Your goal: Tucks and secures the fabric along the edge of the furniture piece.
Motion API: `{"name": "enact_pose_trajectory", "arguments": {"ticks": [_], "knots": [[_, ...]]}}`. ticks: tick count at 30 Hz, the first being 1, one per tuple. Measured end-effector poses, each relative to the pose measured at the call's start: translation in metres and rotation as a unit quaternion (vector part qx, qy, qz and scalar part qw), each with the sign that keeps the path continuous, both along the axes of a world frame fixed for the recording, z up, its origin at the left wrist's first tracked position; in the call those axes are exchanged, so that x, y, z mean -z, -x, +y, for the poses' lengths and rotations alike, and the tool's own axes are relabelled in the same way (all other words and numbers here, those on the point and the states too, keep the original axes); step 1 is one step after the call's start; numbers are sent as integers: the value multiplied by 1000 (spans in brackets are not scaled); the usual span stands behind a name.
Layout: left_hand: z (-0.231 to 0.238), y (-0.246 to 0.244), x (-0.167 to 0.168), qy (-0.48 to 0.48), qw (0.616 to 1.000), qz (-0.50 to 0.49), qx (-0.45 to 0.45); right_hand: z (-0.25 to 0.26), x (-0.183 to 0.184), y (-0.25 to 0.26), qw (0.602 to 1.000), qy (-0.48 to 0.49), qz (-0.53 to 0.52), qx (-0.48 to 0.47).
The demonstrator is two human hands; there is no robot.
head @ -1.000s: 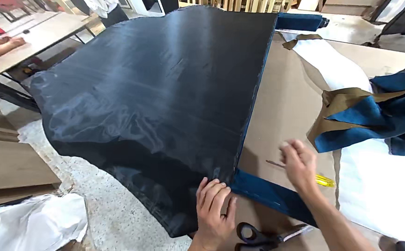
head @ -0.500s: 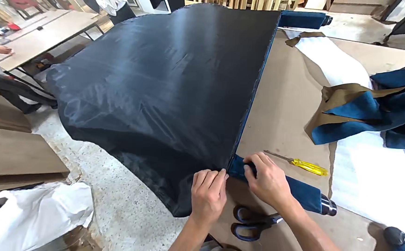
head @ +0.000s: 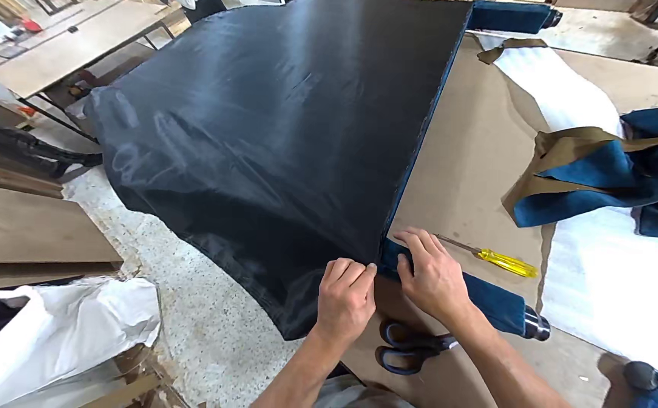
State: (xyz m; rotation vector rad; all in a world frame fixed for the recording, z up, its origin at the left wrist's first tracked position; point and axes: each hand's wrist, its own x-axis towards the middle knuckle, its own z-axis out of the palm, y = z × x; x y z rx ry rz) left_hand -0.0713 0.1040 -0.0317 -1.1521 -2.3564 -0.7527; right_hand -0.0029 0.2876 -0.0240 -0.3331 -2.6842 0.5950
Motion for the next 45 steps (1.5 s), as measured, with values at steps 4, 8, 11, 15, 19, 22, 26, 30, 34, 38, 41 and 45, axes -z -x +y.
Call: {"name": "enact_pose_trajectory", "arguments": {"ticks": [4,8,11,15,19,22,26,30,34,38,41,45], "knots": [[0,2,-5,-9,1000,7,6,10,-4,17,991,3,35,-132],[-8,6,4,0,1000,0,11,13,8,16,982,-43,15,-181],[-9,8,6,-13,1000,-12,6,13,10,14,983,-47,16,-175],[-2,5,-1,15,998,-54,-33,16,8,15,983,-3,16,-180],[-1,-4,3,52,995,-58,-64,14,10,16,984,-2,16,-176],[-2,-6,9,43,997,-28,-60,13,12,16,985,-1,18,-173],[-3,-4,8,38,998,-3,-50,14,9,14,986,10,8,-166],[0,-2,1,35,998,11,-41,14,6,13,985,30,3,-169],[3,-4,-1,50,998,12,-31,13,8,13,986,24,17,-166],[1,-2,-4,63,998,13,-26,13,7,13,985,27,24,-168],[-1,-2,-1,74,997,9,-10,13,8,11,985,21,35,-166],[-4,0,6,72,997,17,6,14,11,12,985,15,43,-166]]}}
